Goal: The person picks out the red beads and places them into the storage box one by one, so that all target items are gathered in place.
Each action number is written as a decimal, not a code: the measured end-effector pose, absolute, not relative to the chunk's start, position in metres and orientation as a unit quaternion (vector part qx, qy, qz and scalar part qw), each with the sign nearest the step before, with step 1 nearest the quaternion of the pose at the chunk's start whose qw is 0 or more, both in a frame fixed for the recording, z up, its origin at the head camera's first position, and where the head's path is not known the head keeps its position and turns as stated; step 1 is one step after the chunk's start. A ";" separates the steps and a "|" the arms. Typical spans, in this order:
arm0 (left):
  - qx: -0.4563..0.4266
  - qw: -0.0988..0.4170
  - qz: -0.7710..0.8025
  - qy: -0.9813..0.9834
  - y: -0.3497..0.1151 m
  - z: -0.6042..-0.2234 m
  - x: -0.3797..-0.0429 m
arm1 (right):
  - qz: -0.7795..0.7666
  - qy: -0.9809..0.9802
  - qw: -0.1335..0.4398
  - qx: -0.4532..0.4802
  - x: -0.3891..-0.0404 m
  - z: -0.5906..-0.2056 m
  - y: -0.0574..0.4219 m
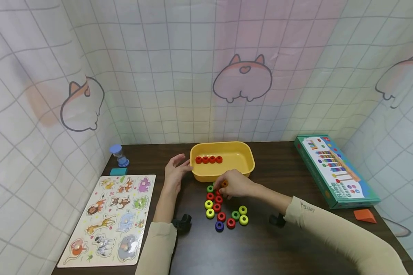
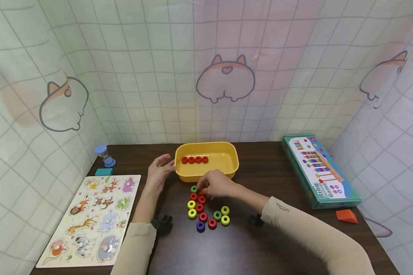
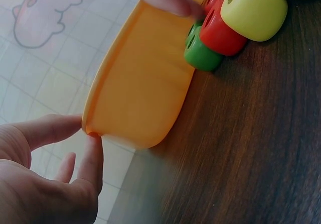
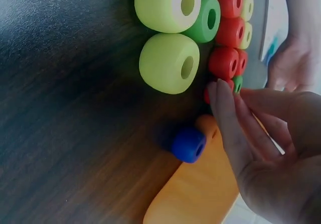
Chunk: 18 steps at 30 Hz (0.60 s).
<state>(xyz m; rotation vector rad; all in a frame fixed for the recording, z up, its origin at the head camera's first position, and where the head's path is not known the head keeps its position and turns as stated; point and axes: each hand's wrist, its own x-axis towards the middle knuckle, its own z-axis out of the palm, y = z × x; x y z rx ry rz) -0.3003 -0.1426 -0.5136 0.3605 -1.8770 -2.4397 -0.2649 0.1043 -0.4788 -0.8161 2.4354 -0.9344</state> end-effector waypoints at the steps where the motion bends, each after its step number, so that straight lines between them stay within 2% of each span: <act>1: 0.115 0.021 -0.788 -0.604 -0.142 -0.513 -0.300 | -0.337 0.873 0.203 -0.288 -0.265 -0.480 0.104; 11: 0.117 0.021 -0.783 -0.611 -0.142 -0.514 -0.300 | -0.370 0.855 0.262 -0.252 -0.264 -0.483 0.107; 18: 0.119 0.019 -0.785 -0.607 -0.143 -0.514 -0.300 | -0.423 0.820 0.291 -0.252 -0.280 -0.447 0.113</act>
